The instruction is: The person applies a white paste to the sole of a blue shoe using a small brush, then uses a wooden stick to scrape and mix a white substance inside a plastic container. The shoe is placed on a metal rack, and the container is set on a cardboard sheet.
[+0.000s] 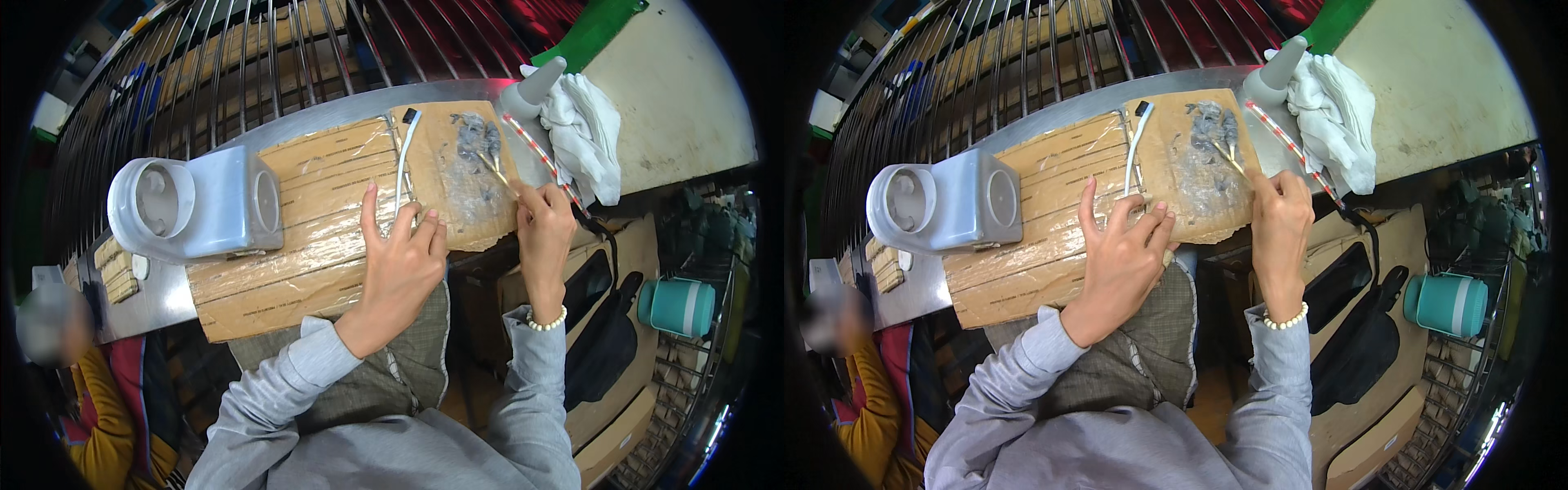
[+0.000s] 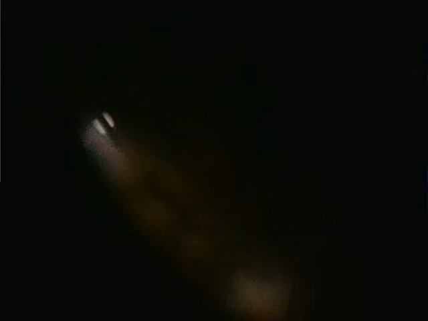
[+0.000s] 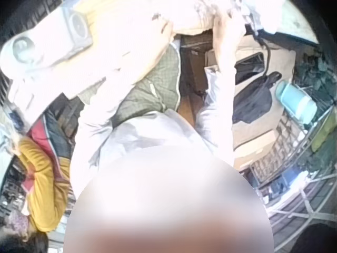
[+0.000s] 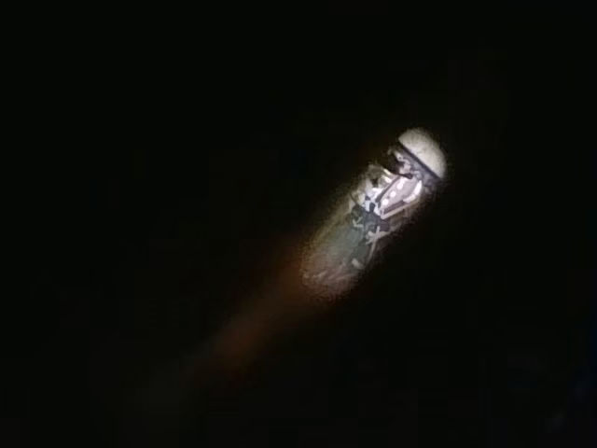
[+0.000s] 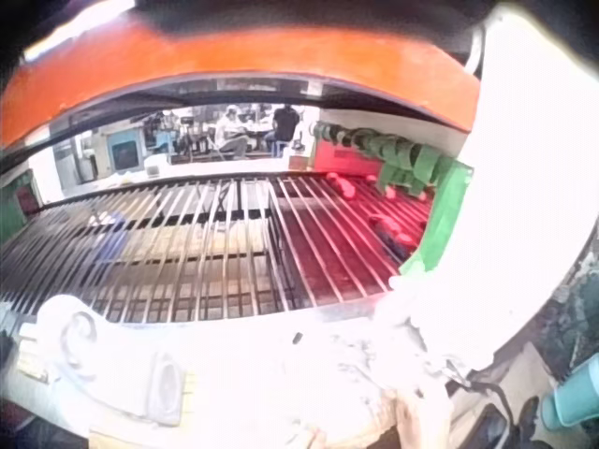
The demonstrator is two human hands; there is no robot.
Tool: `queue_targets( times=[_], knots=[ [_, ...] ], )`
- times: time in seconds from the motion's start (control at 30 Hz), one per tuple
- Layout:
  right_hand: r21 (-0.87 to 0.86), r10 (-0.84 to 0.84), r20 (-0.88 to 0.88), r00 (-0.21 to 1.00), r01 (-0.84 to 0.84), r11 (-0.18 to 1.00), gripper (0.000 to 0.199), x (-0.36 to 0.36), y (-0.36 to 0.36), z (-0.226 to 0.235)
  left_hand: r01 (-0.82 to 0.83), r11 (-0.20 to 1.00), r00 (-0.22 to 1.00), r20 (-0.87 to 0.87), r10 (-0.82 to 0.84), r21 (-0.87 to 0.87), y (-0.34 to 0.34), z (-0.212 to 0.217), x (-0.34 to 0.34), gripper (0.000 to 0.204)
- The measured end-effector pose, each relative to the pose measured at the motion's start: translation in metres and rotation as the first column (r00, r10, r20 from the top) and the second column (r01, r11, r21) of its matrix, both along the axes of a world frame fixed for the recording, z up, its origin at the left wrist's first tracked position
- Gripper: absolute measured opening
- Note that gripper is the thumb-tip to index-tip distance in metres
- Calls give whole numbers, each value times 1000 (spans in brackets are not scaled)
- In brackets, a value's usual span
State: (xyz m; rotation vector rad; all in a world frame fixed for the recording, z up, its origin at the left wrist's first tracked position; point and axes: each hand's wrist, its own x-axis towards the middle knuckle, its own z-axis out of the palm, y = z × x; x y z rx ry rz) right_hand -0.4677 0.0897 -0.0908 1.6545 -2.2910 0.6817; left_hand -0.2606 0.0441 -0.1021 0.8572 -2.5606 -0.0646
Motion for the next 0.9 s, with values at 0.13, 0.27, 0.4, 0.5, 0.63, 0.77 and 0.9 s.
queue_targets(
  times=[0.13,0.27,0.4,0.5,0.63,0.77,0.9],
  knots=[
    [30,38,-58,998,-36,999,23,4,2,5,3,1000,1000,-6,-3,-2,0,-1,1,35],
    [102,-1,-101,995,11,995,23,8,20,34,8,1000,1000,-16,-8,11,-1,-1,1,35],
    [-13,22,-123,992,-23,1000,32,10,22,47,11,1000,1000,-20,-10,23,0,-2,1,36],
    [-21,72,-108,992,-74,997,36,14,3,29,9,1000,1000,4,-9,23,1,0,1,37],
    [27,57,-122,991,-54,998,33,12,-4,17,-5,1000,1000,-11,5,21,1,0,0,38],
    [-69,-6,-34,999,3,998,31,7,13,23,-21,999,999,-27,22,38,3,-3,-1,38],
    [-31,80,-39,996,-82,996,28,14,14,12,-19,999,1000,-16,19,42,5,-4,-3,37]
  ],
)
